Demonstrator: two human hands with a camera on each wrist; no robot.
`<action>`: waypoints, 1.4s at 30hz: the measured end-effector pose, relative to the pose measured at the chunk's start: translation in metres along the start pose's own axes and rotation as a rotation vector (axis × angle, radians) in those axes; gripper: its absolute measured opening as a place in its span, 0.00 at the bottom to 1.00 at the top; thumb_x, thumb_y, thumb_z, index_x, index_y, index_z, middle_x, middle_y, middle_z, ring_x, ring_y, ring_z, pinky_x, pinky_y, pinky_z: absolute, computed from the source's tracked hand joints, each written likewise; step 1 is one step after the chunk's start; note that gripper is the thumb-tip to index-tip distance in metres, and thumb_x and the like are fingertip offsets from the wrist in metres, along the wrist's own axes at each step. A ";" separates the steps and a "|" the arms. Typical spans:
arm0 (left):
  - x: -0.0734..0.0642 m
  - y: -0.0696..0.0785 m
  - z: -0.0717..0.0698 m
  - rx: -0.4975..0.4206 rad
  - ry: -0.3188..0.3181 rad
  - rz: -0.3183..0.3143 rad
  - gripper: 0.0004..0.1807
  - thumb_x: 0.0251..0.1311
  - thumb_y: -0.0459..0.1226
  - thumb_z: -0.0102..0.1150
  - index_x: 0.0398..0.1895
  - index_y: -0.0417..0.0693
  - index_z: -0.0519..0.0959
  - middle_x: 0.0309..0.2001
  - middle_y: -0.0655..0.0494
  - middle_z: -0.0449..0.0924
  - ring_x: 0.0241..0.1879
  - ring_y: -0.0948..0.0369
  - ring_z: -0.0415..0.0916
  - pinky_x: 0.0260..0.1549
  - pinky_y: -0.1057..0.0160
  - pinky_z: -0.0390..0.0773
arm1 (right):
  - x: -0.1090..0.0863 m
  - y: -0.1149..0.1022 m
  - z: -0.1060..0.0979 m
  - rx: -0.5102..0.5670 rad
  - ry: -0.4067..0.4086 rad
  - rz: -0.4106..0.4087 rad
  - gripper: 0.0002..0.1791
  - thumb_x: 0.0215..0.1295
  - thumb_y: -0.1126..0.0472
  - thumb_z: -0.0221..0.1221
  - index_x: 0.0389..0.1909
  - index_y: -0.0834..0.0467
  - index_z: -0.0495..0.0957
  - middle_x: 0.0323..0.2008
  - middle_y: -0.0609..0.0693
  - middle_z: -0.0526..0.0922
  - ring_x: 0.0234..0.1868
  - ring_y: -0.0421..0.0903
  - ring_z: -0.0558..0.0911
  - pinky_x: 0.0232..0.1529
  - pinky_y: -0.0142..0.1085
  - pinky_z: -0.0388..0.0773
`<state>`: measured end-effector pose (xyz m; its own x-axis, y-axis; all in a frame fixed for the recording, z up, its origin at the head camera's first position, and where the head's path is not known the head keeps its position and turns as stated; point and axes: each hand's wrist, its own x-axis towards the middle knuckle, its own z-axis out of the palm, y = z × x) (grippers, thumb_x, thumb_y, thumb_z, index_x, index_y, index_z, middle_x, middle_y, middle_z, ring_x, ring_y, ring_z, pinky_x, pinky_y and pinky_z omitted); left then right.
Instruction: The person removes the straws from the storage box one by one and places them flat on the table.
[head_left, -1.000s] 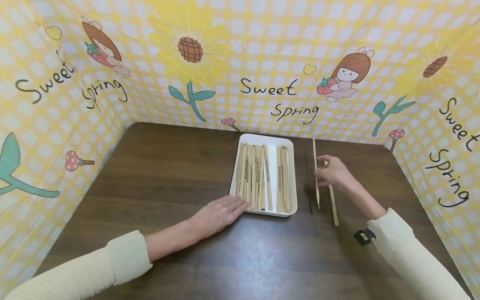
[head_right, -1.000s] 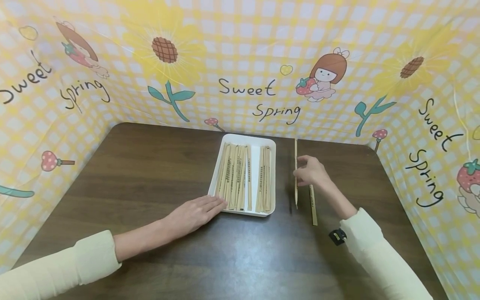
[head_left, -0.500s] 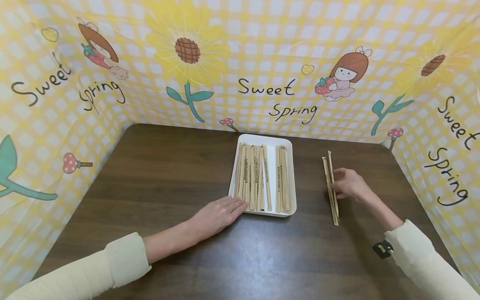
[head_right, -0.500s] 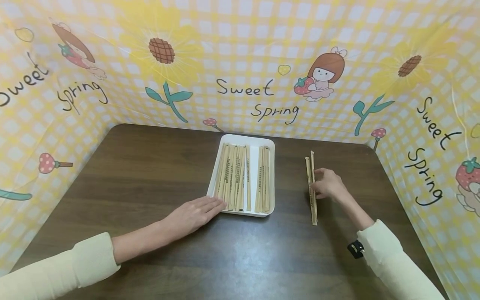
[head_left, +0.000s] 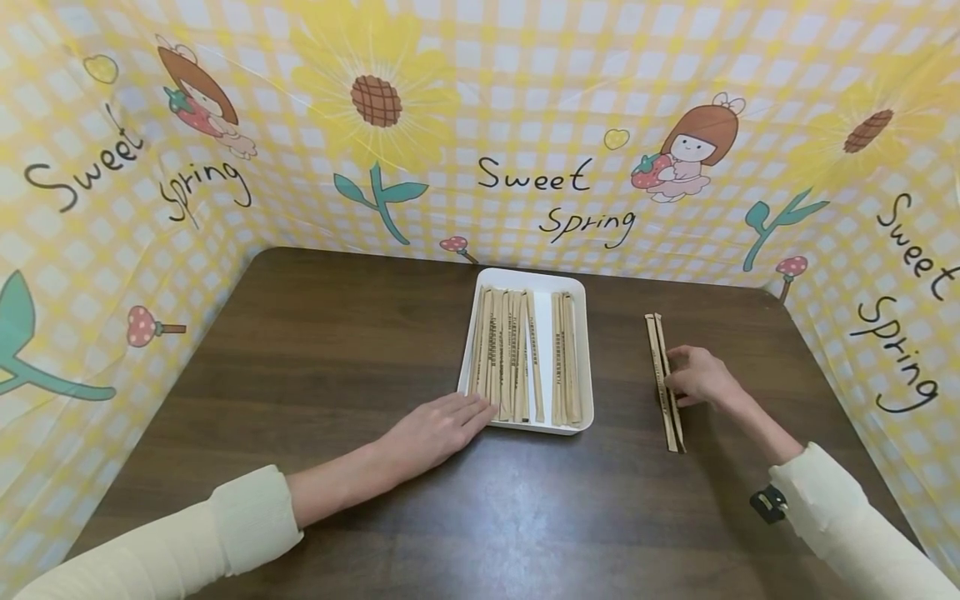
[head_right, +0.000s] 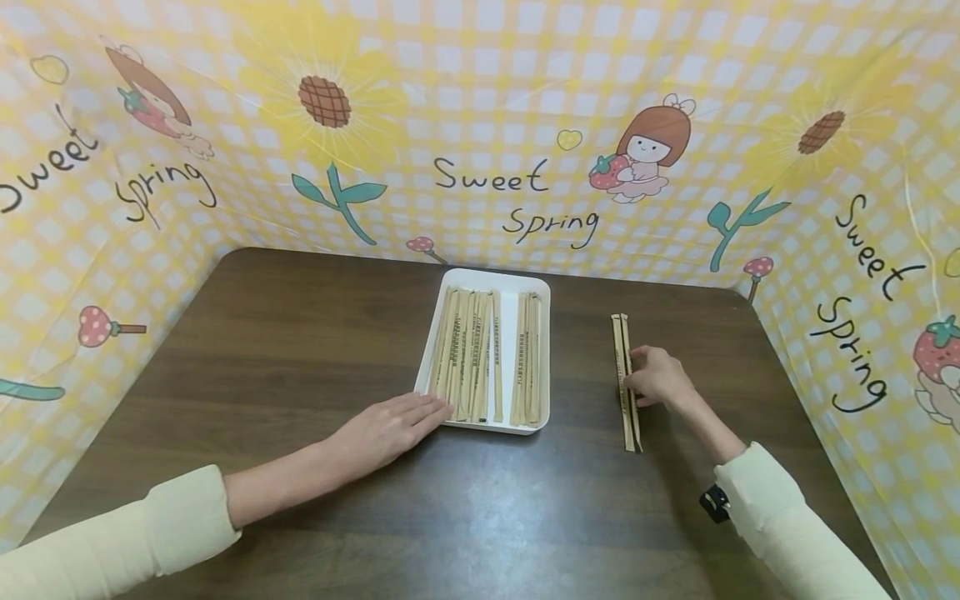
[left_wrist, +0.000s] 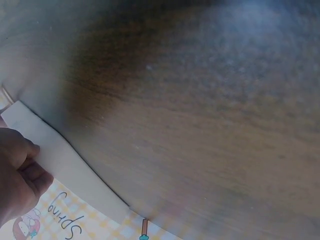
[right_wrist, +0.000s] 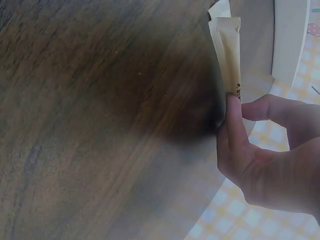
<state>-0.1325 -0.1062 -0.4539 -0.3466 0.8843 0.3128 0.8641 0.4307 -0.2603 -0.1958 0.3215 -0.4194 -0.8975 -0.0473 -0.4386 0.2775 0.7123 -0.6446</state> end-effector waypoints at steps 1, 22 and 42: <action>0.000 0.000 0.000 0.002 0.000 0.001 0.22 0.62 0.28 0.60 0.61 0.35 0.77 0.56 0.45 0.81 0.57 0.53 0.78 0.58 0.57 0.75 | 0.000 0.000 0.000 -0.002 0.001 0.001 0.35 0.66 0.70 0.55 0.71 0.74 0.55 0.44 0.67 0.78 0.35 0.50 0.82 0.34 0.41 0.85; 0.000 -0.001 -0.002 0.006 -0.007 -0.006 0.22 0.61 0.28 0.61 0.60 0.36 0.78 0.55 0.45 0.81 0.56 0.53 0.78 0.58 0.58 0.75 | 0.000 -0.004 -0.002 -0.044 0.070 -0.054 0.33 0.64 0.68 0.57 0.68 0.74 0.60 0.46 0.70 0.79 0.34 0.50 0.85 0.35 0.40 0.85; 0.001 0.001 0.000 0.002 0.007 -0.011 0.23 0.60 0.27 0.63 0.60 0.36 0.78 0.55 0.45 0.81 0.56 0.53 0.79 0.56 0.58 0.76 | 0.003 -0.081 0.029 0.238 -0.022 -0.223 0.30 0.68 0.72 0.55 0.70 0.71 0.60 0.53 0.76 0.74 0.51 0.67 0.80 0.46 0.49 0.83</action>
<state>-0.1321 -0.1047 -0.4537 -0.3531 0.8784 0.3220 0.8597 0.4404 -0.2589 -0.2105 0.2437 -0.3867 -0.9383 -0.2001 -0.2820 0.1500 0.4994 -0.8533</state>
